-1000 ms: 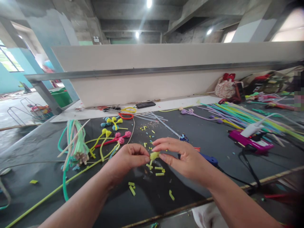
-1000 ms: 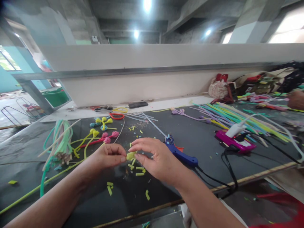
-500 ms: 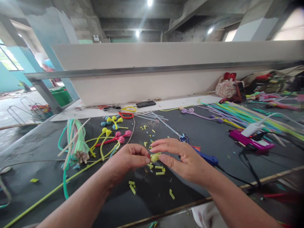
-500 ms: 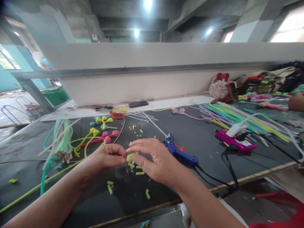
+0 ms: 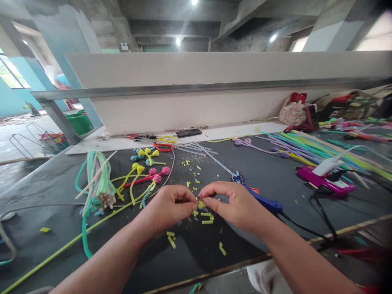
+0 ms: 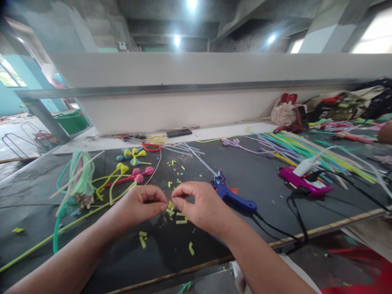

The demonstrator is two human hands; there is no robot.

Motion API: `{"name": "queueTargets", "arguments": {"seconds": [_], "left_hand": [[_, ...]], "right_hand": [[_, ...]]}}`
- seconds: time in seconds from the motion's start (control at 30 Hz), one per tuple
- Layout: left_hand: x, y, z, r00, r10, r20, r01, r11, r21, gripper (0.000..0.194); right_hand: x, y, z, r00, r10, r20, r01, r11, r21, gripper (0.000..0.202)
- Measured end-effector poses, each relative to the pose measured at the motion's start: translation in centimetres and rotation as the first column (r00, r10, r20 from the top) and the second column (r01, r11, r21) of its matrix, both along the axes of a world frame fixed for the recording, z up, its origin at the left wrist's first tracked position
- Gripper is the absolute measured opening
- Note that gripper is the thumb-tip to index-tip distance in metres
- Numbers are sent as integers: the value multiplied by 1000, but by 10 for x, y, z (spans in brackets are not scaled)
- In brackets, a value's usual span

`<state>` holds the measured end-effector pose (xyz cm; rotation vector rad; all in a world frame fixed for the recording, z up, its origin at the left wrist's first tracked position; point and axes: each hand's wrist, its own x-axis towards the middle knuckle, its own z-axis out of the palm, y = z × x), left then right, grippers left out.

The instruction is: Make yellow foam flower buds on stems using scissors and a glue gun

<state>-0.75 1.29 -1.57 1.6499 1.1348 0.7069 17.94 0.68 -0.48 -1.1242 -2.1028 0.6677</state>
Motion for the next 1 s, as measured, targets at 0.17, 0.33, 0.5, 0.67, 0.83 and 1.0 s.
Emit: {"name": "queueTargets", "arguments": {"seconds": [0.17, 0.33, 0.5, 0.67, 0.83, 1.0], "left_hand": [[0, 0, -2, 999, 12, -30, -11, 999, 40, 14], [3, -3, 0, 997, 27, -69, -22, 997, 77, 14], [3, -4, 1, 997, 19, -79, -13, 998, 69, 14], [1, 0, 0, 1000, 14, 7, -14, 1000, 5, 15], [-2, 5, -2, 976, 27, 216, -2, 993, -117, 17], [-6, 4, -4, 938, 27, 347, 55, 973, -223, 17]], "right_hand": [[0, 2, -3, 999, -15, -42, 9, 990, -141, 9], [1, 5, -11, 978, -26, -208, -59, 917, -395, 7], [0, 8, -16, 976, -29, -217, -74, 889, -451, 6], [-2, 5, -10, 939, -61, -339, -125, 857, -500, 9], [2, 1, -1, 899, -25, -436, -198, 867, -457, 25], [-1, 1, -1, 916, -59, -396, -131, 890, -437, 26]]}}
